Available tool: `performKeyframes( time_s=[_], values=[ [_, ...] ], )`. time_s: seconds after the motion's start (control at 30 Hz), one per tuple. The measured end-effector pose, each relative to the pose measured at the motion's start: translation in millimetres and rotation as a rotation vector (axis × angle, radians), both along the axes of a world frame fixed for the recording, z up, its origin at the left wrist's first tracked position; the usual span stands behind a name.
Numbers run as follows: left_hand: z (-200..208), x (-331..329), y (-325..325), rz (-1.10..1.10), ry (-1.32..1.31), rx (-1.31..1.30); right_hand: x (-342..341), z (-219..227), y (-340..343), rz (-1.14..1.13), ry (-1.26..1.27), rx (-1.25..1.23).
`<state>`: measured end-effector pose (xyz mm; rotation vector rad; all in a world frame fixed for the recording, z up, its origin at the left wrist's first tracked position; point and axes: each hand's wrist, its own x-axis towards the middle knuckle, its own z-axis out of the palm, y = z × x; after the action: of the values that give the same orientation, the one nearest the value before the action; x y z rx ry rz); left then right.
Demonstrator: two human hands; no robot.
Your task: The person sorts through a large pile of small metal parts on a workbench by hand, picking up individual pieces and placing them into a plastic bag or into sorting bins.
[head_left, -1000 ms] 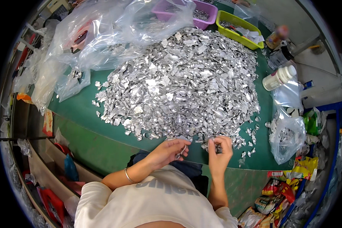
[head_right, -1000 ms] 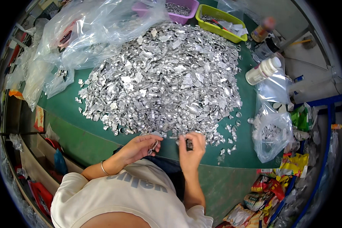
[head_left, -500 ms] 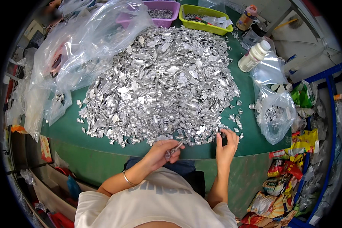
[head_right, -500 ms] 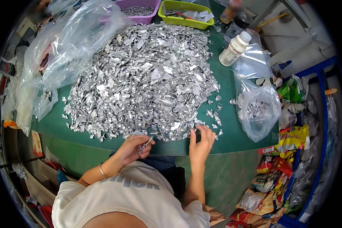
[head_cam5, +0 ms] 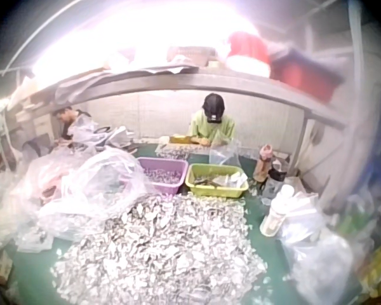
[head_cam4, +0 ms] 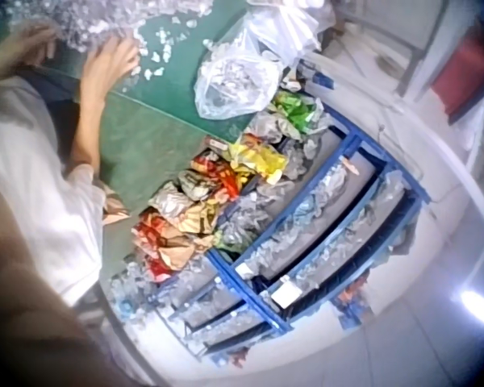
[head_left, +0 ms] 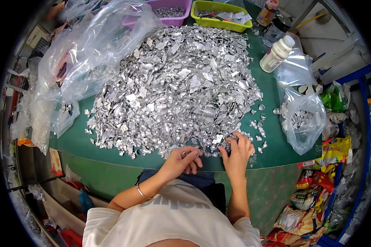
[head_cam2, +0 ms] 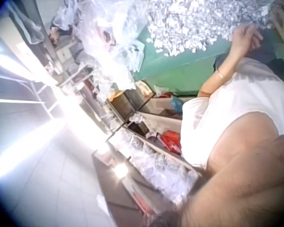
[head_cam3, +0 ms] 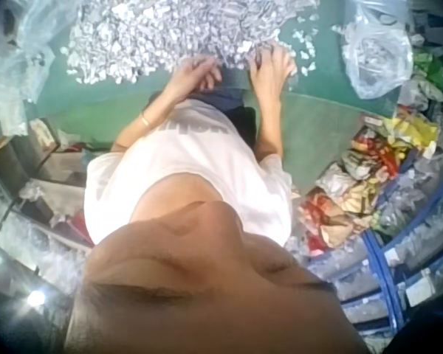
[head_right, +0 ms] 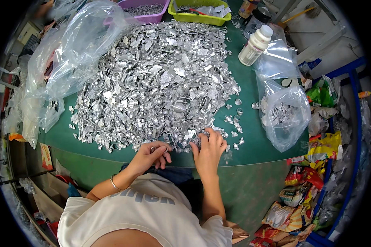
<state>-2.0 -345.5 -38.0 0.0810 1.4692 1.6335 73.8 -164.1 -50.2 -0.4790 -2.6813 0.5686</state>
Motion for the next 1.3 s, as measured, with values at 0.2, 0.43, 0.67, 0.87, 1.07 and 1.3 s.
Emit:
performKeyframes(
  time_s=[0.2,0.43,0.67,0.87,1.07,1.3],
  values=[
    [0,5,14,-0.313,1.173,-0.389,6,-2,0,0.01,0.066,-0.015],
    [-16,-9,17,-0.275,1.196,-0.331,5,6,-9,0.137,-0.019,-0.034],
    [-7,-37,3,0.319,-0.168,0.348,5,5,-17,0.16,-0.101,0.047],
    [-10,-28,-11,0.231,-0.492,0.448,-8,9,-16,0.205,-0.136,0.054],
    [-26,-19,-15,0.127,-0.71,0.728,-15,4,-5,0.414,-0.083,0.061],
    [-3,-16,-5,0.151,-0.55,0.313,-19,11,7,0.398,0.021,-0.086]
  ],
)
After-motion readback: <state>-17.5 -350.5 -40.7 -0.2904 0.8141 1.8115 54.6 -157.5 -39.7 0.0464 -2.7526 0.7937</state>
